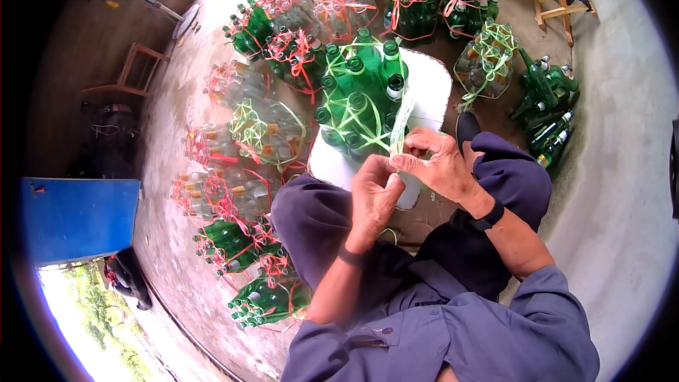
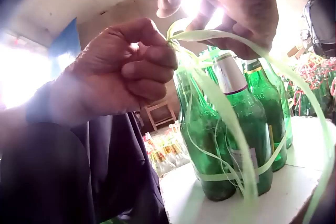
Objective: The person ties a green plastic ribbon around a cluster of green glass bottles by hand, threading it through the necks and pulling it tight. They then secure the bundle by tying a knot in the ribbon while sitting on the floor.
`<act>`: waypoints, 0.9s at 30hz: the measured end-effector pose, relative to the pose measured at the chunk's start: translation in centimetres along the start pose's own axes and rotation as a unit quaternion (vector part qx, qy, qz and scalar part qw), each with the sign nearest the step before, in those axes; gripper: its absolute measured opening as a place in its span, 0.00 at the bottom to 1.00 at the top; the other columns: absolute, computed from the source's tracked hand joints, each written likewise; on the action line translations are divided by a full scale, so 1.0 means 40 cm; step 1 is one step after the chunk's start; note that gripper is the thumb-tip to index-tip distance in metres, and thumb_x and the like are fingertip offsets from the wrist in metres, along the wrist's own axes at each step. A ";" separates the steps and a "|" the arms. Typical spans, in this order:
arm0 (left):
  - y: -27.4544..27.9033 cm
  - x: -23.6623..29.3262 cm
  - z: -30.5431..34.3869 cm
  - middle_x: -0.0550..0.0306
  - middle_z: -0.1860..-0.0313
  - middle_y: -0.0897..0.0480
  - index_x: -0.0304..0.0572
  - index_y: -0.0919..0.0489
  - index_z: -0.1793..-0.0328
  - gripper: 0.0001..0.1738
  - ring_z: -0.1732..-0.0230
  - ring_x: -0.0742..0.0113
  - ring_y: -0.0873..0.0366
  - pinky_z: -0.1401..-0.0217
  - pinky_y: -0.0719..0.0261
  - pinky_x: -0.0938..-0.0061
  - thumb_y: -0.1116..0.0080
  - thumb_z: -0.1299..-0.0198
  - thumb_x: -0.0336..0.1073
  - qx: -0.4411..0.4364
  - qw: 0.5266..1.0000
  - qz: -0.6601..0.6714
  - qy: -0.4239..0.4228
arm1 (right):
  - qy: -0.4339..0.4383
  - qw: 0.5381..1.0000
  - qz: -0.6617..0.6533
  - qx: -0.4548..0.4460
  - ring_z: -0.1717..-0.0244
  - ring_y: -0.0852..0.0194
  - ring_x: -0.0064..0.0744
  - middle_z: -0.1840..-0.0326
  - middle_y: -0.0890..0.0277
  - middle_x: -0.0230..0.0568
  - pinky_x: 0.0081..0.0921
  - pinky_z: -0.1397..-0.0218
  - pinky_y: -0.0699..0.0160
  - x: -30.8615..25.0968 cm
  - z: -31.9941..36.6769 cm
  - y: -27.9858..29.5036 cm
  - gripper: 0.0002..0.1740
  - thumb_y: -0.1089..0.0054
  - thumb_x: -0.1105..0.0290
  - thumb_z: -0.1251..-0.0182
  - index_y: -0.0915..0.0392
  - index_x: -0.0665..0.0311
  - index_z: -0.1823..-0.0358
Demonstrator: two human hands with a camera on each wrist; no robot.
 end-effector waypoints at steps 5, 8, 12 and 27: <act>-0.008 -0.008 0.000 0.69 0.69 0.27 0.38 0.27 0.59 0.04 0.70 0.84 0.34 0.67 0.34 0.84 0.44 0.38 0.25 -0.022 0.999 0.024 -0.019 | -0.028 0.999 -0.029 -0.007 0.71 0.32 0.23 0.72 0.28 0.33 0.24 0.68 0.33 0.007 0.010 -0.003 0.08 0.28 0.73 0.40 0.18 0.70 0.68; 0.024 -0.005 -0.010 0.70 0.72 0.29 0.38 0.27 0.60 0.04 0.73 0.85 0.36 0.71 0.37 0.85 0.44 0.39 0.26 0.022 0.997 0.068 -0.007 | 0.121 0.988 0.093 -0.026 0.71 0.31 0.32 0.72 0.26 0.38 0.27 0.66 0.30 -0.056 0.018 0.005 0.08 0.25 0.76 0.44 0.17 0.69 0.67; 0.022 -0.022 -0.008 0.70 0.73 0.29 0.40 0.27 0.62 0.03 0.76 0.84 0.38 0.74 0.41 0.86 0.45 0.40 0.25 0.022 0.993 0.109 0.047 | 0.154 0.981 0.105 -0.047 0.72 0.32 0.40 0.73 0.27 0.39 0.30 0.67 0.31 -0.035 0.033 -0.006 0.09 0.24 0.75 0.45 0.18 0.68 0.67; 0.022 -0.020 0.005 0.69 0.70 0.28 0.40 0.27 0.62 0.04 0.70 0.84 0.35 0.69 0.36 0.86 0.45 0.40 0.23 0.016 0.997 0.059 0.052 | -0.210 0.972 0.033 -0.101 0.80 0.39 0.16 0.83 0.33 0.38 0.28 0.78 0.38 0.119 0.047 -0.016 0.20 0.33 0.66 0.32 0.24 0.71 0.79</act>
Point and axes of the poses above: each hand's wrist, its own z-axis away from the middle knuckle, its own y-axis out of the back of the hand, x = y × z, the point moved 8 cm from there along -z, towards the middle knuckle
